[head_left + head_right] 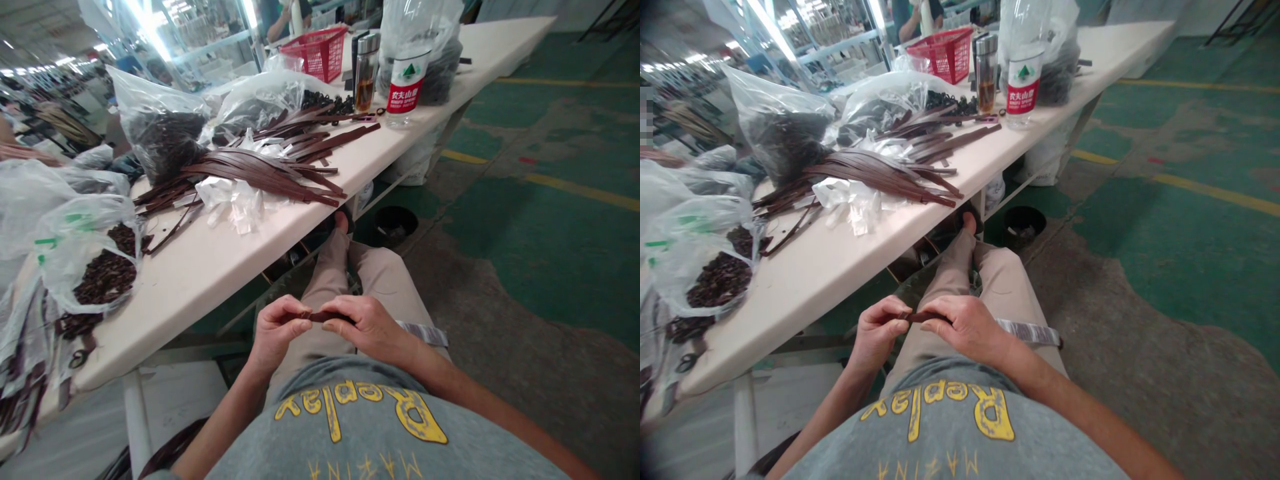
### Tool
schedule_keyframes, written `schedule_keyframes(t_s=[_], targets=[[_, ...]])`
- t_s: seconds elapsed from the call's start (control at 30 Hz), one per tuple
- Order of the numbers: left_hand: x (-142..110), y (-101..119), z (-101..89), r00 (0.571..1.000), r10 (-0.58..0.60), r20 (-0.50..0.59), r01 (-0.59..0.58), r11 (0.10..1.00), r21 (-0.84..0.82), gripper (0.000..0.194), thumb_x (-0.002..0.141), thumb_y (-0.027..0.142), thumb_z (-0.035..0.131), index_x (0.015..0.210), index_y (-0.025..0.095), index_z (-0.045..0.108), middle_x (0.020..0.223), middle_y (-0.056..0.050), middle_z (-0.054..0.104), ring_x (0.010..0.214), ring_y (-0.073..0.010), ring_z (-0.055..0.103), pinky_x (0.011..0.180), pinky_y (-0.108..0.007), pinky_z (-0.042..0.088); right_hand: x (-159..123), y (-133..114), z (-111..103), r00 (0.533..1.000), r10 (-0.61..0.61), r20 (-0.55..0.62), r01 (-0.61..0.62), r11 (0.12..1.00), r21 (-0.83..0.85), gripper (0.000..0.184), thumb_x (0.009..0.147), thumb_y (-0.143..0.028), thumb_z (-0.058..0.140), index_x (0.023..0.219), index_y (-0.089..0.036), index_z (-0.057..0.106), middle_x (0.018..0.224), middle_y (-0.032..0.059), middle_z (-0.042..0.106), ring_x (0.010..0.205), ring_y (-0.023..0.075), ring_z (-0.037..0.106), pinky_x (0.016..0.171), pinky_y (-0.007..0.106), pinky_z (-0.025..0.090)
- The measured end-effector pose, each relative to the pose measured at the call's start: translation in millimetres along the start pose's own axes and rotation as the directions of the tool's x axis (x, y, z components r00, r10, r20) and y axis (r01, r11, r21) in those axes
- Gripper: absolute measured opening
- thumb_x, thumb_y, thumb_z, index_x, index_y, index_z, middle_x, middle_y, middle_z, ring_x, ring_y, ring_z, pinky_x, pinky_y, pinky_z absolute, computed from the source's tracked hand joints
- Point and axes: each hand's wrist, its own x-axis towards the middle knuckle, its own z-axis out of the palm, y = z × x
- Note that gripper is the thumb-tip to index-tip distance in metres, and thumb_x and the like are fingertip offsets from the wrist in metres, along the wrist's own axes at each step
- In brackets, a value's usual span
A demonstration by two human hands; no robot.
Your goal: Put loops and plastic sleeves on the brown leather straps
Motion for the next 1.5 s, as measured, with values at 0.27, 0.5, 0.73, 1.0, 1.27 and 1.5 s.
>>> schedule_keyframes(t_s=[0.27, 0.5, 0.73, 1.0, 1.27, 1.5], targets=[[-7.6, -4.0, 12.3, 0.990, -0.136, -0.030, 0.132, 0.984, -0.117, 0.023, 0.058, 0.028, 0.089, 0.075, 0.021, 0.076, 0.072, 0.000, 0.066, 0.067, -0.0124, 0.058, 0.064, -0.024, 0.047, -3.1, -0.6, 11.3, 0.982, -0.163, -0.091, 0.137, 0.960, -0.242, 0.023, 0.098, -0.029, 0.049, 0.087, -0.017, 0.064, 0.075, 0.0023, 0.070, 0.066, 0.0132, 0.062, 0.060, 0.025, 0.042], [-6.0, -3.7, 19.9, 0.966, -0.232, -0.119, 0.201, 0.953, -0.229, 0.024, 0.053, 0.021, 0.089, 0.073, 0.021, 0.076, 0.070, 0.003, 0.064, 0.062, -0.0089, 0.055, 0.061, -0.021, 0.046, -0.3, -1.2, 6.0, 0.998, -0.058, -0.013, 0.053, 0.972, -0.229, 0.019, 0.096, -0.035, 0.053, 0.095, -0.019, 0.063, 0.086, 0.0023, 0.073, 0.077, 0.0151, 0.067, 0.067, 0.026, 0.044], [0.5, 5.1, 13.7, 0.950, -0.233, -0.205, 0.190, 0.959, -0.209, 0.021, 0.049, 0.019, 0.086, 0.068, 0.021, 0.077, 0.061, 0.003, 0.058, 0.051, -0.0060, 0.046, 0.049, -0.019, 0.037, -13.2, 6.2, 5.2, 0.999, 0.052, 0.013, -0.044, 0.937, -0.346, 0.022, 0.095, -0.037, 0.056, 0.104, -0.017, 0.061, 0.090, 0.0058, 0.074, 0.077, 0.0183, 0.068, 0.065, 0.029, 0.042], [-6.2, 0.0, 11.1, 0.966, -0.235, -0.106, 0.220, 0.966, -0.135, 0.024, 0.052, 0.022, 0.089, 0.073, 0.021, 0.078, 0.071, 0.001, 0.065, 0.061, -0.0102, 0.055, 0.058, -0.023, 0.045, -12.7, 3.5, 10.9, 0.975, 0.135, 0.175, -0.070, 0.938, -0.339, 0.028, 0.099, -0.035, 0.046, 0.084, -0.017, 0.061, 0.070, 0.0028, 0.068, 0.059, 0.0133, 0.059, 0.054, 0.027, 0.030], [-6.4, -2.3, 12.5, 0.975, -0.211, 0.070, 0.216, 0.973, -0.080, 0.026, 0.057, 0.031, 0.089, 0.076, 0.018, 0.078, 0.074, -0.003, 0.068, 0.069, -0.0160, 0.060, 0.066, -0.027, 0.049, -6.9, -8.1, 0.0, 0.947, 0.180, 0.264, -0.155, 0.982, -0.111, 0.023, 0.096, -0.035, 0.050, 0.099, -0.017, 0.064, 0.085, 0.0039, 0.072, 0.072, 0.0142, 0.063, 0.062, 0.026, 0.038], [-4.0, -7.2, 9.6, 0.973, -0.224, -0.053, 0.215, 0.967, -0.141, 0.028, 0.052, 0.031, 0.091, 0.074, 0.020, 0.078, 0.073, -0.002, 0.064, 0.069, -0.0149, 0.057, 0.063, -0.025, 0.047, -22.4, -2.2, -2.1, 0.941, 0.273, 0.199, -0.224, 0.945, -0.238, 0.024, 0.091, -0.034, 0.060, 0.108, -0.017, 0.062, 0.097, 0.0068, 0.074, 0.086, 0.0207, 0.069, 0.068, 0.029, 0.041]])
